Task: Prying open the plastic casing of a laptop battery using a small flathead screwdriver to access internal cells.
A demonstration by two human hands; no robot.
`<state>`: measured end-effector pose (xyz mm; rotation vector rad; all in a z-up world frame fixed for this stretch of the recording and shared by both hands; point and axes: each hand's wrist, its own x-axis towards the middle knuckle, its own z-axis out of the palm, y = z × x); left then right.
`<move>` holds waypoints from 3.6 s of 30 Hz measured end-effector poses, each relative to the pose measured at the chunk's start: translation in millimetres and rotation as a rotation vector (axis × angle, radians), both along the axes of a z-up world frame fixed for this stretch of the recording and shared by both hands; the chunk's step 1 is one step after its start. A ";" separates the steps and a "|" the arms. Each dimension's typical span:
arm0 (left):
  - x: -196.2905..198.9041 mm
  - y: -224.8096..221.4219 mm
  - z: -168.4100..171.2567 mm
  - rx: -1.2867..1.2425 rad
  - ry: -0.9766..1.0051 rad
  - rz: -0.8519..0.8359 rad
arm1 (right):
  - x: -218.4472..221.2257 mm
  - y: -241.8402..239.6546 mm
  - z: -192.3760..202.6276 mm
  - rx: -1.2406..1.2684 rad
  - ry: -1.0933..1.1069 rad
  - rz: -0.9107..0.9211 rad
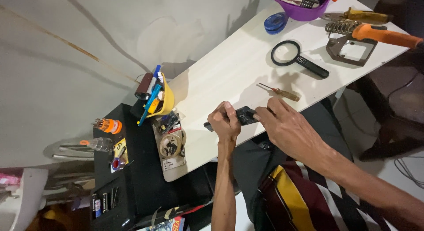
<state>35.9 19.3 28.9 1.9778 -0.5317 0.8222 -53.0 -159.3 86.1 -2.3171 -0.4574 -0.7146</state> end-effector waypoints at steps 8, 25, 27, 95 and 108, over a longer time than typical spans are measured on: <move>-2.8 2.4 5.3 0.074 0.023 0.039 | 20.1 -7.1 -7.2 -0.208 0.105 0.102; 4.5 6.4 -6.1 0.079 0.047 0.122 | 16.6 -7.2 -23.1 0.178 0.359 0.205; 1.5 5.6 -3.1 0.081 0.054 0.121 | 15.4 -6.4 -25.4 0.189 0.350 0.204; 5.6 -1.7 1.8 -0.216 0.121 -0.052 | -0.1 20.8 10.1 0.538 -0.086 0.082; 10.5 3.3 -11.8 -0.214 0.134 -0.047 | 2.0 24.8 10.0 0.540 -0.090 0.064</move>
